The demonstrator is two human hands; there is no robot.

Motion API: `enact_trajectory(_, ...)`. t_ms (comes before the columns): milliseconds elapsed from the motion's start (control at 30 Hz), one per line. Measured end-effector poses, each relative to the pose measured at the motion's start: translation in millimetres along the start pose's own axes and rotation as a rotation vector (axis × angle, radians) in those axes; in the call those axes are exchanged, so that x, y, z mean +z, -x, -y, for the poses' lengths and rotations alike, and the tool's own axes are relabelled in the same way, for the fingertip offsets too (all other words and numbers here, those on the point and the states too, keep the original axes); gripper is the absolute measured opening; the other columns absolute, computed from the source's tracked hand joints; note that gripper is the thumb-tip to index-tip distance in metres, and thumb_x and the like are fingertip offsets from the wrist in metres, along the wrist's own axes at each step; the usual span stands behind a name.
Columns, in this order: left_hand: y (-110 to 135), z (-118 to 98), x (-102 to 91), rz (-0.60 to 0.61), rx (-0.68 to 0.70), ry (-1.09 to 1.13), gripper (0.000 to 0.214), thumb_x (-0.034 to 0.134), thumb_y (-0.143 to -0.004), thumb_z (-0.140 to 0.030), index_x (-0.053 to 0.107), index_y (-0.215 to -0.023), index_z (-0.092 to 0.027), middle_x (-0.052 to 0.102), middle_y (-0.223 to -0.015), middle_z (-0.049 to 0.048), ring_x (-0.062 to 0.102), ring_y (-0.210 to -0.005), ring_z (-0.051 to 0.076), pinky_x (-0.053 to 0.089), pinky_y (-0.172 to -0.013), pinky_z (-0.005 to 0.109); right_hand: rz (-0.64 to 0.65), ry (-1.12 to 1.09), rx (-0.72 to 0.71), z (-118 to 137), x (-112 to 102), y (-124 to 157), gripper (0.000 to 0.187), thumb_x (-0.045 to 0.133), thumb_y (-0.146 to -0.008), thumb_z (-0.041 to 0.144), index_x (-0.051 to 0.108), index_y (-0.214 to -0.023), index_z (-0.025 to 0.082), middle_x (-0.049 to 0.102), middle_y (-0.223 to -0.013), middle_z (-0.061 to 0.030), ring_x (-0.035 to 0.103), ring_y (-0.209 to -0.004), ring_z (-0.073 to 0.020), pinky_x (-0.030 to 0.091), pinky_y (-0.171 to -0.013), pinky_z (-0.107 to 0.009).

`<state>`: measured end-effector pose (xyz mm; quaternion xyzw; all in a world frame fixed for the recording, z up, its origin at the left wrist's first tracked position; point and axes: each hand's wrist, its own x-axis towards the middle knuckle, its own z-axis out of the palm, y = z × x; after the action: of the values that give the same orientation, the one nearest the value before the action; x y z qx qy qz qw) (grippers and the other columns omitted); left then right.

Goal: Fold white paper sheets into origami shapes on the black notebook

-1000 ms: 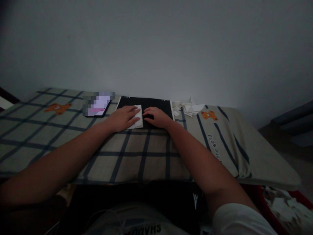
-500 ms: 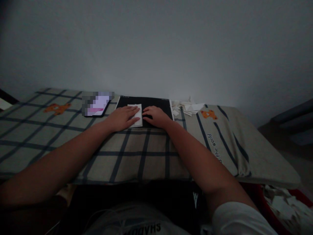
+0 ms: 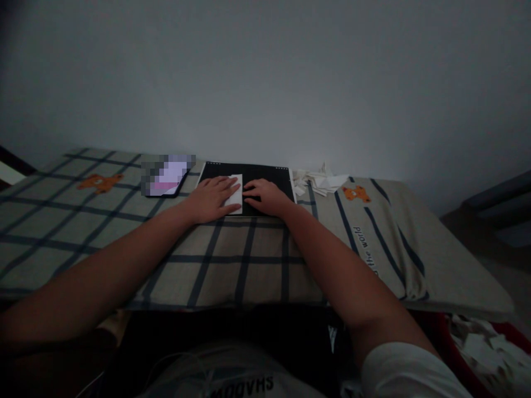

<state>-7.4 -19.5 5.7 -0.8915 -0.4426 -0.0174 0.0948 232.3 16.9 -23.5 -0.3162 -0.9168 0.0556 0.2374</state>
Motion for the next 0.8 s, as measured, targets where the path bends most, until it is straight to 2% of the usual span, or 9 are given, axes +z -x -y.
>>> enact_trajectory(233,-2,0,-3.0,0.036,0.029,0.036,0.073,0.033,-0.104,-0.060,0.036,-0.159,-0.012,0.038,-0.165,0.0129,0.037,-0.152,0.028,0.029,-0.122,0.043,-0.003,-0.013,-0.014,-1,-1,1,0.029,0.063,-0.095,0.029,0.078,-0.119,0.020,0.069,-0.132,-0.0139,0.061,-0.123,-0.0287,0.047,-0.106,-0.051)
enact_trajectory(400,-3,6,-4.2,0.066,0.057,0.061,0.075,0.034,-0.104,-0.059,0.034,-0.160,-0.009,0.036,-0.166,0.0141,0.035,-0.153,0.025,0.026,-0.124,0.038,-0.003,-0.029,-0.017,-1,-2,1,0.027,0.063,-0.095,0.028,0.078,-0.118,0.026,0.069,-0.132,-0.0105,0.060,-0.123,-0.0272,0.046,-0.106,-0.051)
enact_trajectory(533,-3,9,-2.2,0.062,0.069,0.084,0.075,0.031,-0.104,-0.060,0.035,-0.160,-0.010,0.035,-0.166,0.0136,0.034,-0.154,0.026,0.026,-0.125,0.039,-0.004,-0.038,-0.012,-1,-1,1,0.027,0.063,-0.095,0.028,0.079,-0.117,0.026,0.070,-0.131,-0.0104,0.061,-0.123,-0.0272,0.046,-0.106,-0.051)
enact_trajectory(700,-4,11,2.3,0.041,0.064,0.117,0.064,0.019,-0.108,-0.047,0.040,-0.158,-0.014,0.037,-0.166,0.0098,0.034,-0.154,0.023,0.027,-0.124,0.039,-0.001,-0.042,-0.007,-1,-1,1,0.027,0.063,-0.095,0.027,0.079,-0.117,0.024,0.069,-0.132,-0.0121,0.061,-0.123,-0.0278,0.046,-0.106,-0.051)
enact_trajectory(800,-5,11,3.9,0.031,0.064,0.119,0.060,0.020,-0.108,-0.042,0.041,-0.157,-0.015,0.039,-0.165,0.0096,0.035,-0.153,0.022,0.029,-0.124,0.040,-0.002,-0.043,-0.005,0,-2,1,0.027,0.063,-0.095,0.026,0.079,-0.116,0.025,0.069,-0.132,-0.0120,0.061,-0.123,-0.0275,0.046,-0.106,-0.051)
